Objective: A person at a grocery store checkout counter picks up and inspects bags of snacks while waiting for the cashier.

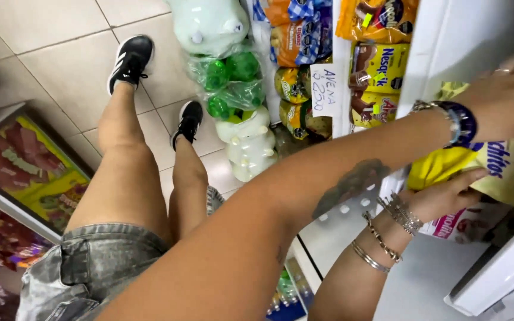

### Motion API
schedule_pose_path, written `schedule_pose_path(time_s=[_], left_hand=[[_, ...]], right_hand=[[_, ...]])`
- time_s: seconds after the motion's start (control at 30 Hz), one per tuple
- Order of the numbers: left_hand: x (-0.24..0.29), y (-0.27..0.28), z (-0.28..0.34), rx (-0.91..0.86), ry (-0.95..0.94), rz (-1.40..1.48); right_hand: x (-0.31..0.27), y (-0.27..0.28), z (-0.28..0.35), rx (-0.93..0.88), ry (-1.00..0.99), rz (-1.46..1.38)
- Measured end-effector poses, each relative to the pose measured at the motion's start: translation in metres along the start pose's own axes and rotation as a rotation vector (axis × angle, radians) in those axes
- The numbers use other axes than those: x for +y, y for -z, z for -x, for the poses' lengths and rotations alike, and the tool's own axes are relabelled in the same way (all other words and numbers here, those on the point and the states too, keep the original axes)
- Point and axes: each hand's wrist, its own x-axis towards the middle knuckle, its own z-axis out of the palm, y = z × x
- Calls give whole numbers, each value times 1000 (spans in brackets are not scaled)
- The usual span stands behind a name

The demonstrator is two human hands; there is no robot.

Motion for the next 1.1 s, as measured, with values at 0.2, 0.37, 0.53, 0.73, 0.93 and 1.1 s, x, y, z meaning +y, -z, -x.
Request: schedule_pose_path(time_s=[0.2, 0.37, 0.53, 0.73, 0.93, 1.1], left_hand=[[-37, 5, 23, -29, -101, -217], [-29, -5, 19, -172, -108, -136], [-43, -11, 25, -42, -154, 49], [-37, 64, 54, -164, -60, 288], [-46, 156, 131, 54, -117, 227], [-115, 245, 282, 135, 276, 136]], right_hand=[[62, 17, -56, -245, 580, 214], [64, 20, -61, -67, 649, 521], [50, 37, -50, -76, 404, 695], [41, 37, -10, -351, 308, 634], [91, 46, -68, -538, 438, 622], [65, 108, -17, -615, 417, 1331]])
